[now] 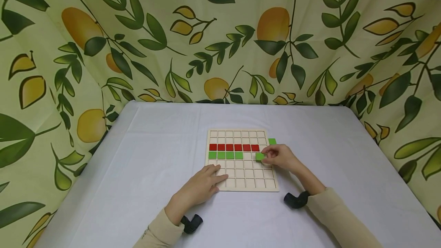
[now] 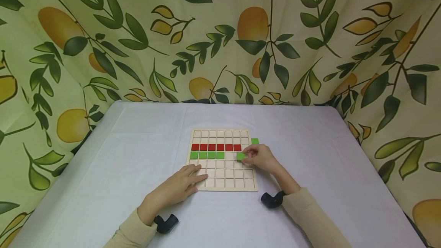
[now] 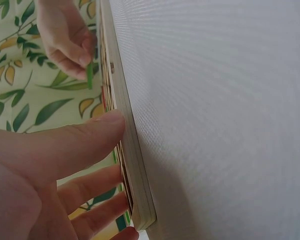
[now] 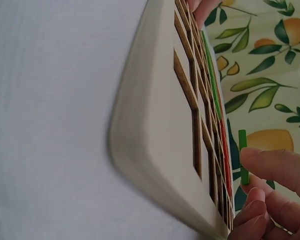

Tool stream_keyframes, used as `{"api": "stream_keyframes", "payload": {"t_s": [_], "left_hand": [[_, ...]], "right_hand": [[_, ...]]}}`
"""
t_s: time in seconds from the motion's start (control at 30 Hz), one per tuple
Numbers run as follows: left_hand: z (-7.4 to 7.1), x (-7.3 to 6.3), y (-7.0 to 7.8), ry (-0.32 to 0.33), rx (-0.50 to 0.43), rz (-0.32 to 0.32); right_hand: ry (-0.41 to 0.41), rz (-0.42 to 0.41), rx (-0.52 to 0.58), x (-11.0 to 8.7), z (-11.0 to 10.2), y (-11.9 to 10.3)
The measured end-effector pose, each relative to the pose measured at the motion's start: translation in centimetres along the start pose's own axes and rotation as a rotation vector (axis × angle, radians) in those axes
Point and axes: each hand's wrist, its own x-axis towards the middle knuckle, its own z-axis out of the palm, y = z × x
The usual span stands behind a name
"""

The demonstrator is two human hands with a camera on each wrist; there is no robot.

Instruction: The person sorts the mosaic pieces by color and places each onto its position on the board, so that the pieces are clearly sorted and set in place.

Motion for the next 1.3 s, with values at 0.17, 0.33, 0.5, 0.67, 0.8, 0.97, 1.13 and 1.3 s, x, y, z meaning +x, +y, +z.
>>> {"api": "stream_keyframes", "payload": {"t_s": [0.17,0.33,0.5,0.67,0.8,0.97,1.13,1.3], "left_hand": [[0.0,0.0,0.0,-0.008,-0.003,-0.006],[0.0,0.0,0.0,-0.006,-0.002,-0.007],[0.0,0.0,0.1,-0.002,0.001,-0.005],[0.0,0.1,0.0,-0.006,0.006,-0.005],[0.0,0.1,0.1,-0.01,-0.007,-0.012],[0.0,0.1,0.1,-0.013,-0.009,-0.015],[0.0,0.1,0.0,-0.019,-0.008,-0.019],[0.0,0.1,0.0,-0.021,-0.004,-0.018]], "right_hand": [[0.005,0.006,0.004,0.2,0.4,-0.3],[0.006,-0.02,0.008,0.4,0.7,-0.4],[0.017,-0.016,0.007,0.4,0.9,-0.8],[0.027,-0.005,0.012,0.4,1.2,-1.2],[0.035,-0.001,0.011,0.6,1.5,-1.1],[0.043,-0.007,0.024,0.8,1.9,-1.1],[0.053,-0.012,0.021,0.9,2.2,-1.2],[0.063,0.012,0.018,1.1,2.5,-1.5]]}}
